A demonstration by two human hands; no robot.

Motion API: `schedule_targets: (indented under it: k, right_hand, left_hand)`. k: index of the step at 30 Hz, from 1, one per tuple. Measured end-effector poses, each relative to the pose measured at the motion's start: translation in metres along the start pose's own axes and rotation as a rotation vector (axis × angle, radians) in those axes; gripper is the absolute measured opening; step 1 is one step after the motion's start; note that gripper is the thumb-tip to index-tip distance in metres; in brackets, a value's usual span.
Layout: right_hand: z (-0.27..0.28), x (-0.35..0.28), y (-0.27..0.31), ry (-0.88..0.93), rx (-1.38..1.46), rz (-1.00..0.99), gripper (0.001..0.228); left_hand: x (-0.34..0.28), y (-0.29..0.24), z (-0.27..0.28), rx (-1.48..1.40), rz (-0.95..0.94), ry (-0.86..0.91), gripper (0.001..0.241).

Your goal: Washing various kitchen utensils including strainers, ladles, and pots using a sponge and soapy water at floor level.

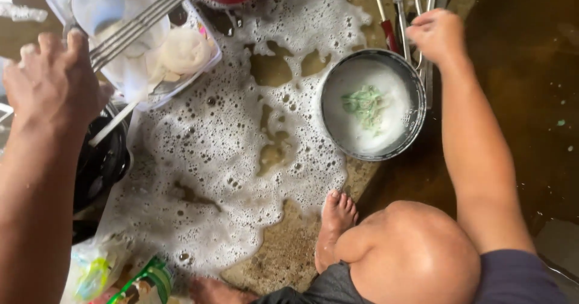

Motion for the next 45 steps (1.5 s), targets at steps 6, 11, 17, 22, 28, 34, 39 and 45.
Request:
schedule_targets:
  k: [6, 11, 17, 22, 28, 34, 39, 45]
  right_hand:
    - [-0.078, 0.052, -0.008, 0.495, -0.404, -0.196, 0.057]
    - [-0.059, 0.013, 0.060, 0.673, -0.491, -0.376, 0.050]
    - [-0.016, 0.013, 0.059, 0.541, -0.065, -0.335, 0.019]
    - [-0.003, -0.063, 0.097, 0.556, 0.728, -0.262, 0.008]
    - [-0.107, -0.169, 0.155, 0.535, 1.379, -0.176, 0.022]
    - [-0.222, -0.245, 0.191, 0.682, 1.159, 0.525, 0.019]
    - [-0.108, -0.233, 0.247, 1.166, -0.104, 0.749, 0.059]
    - [-0.126, -0.139, 0.049, 0.675, -0.635, -0.136, 0.094]
  left_hand:
    - [-0.029, -0.009, -0.002, -0.070, 0.048, -0.055, 0.099]
    - [-0.075, -0.054, 0.019, -0.213, -0.101, -0.332, 0.076]
    - [-0.084, -0.132, -0.005, -0.638, -0.282, -0.241, 0.061]
    - [-0.093, -0.208, -0.018, -1.131, -0.576, 0.032, 0.042]
    - [-0.125, -0.251, -0.001, -1.540, -0.763, 0.184, 0.056]
    - [-0.138, -0.254, -0.012, -1.792, -0.541, 0.210, 0.050]
    - [-0.129, -0.237, -0.070, -1.900, -0.339, 0.272, 0.023]
    - [-0.139, -0.211, -0.090, -1.210, -0.302, 0.378, 0.042]
Point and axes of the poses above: each hand's wrist, its own x-axis towards the middle knuckle, its own z-axis out of the back of the hand, y = z × x, the point moved 6 cm from there along x, towards the middle knuckle, and after that the axes turned 10 degrees about y, right-handed, at the moved point
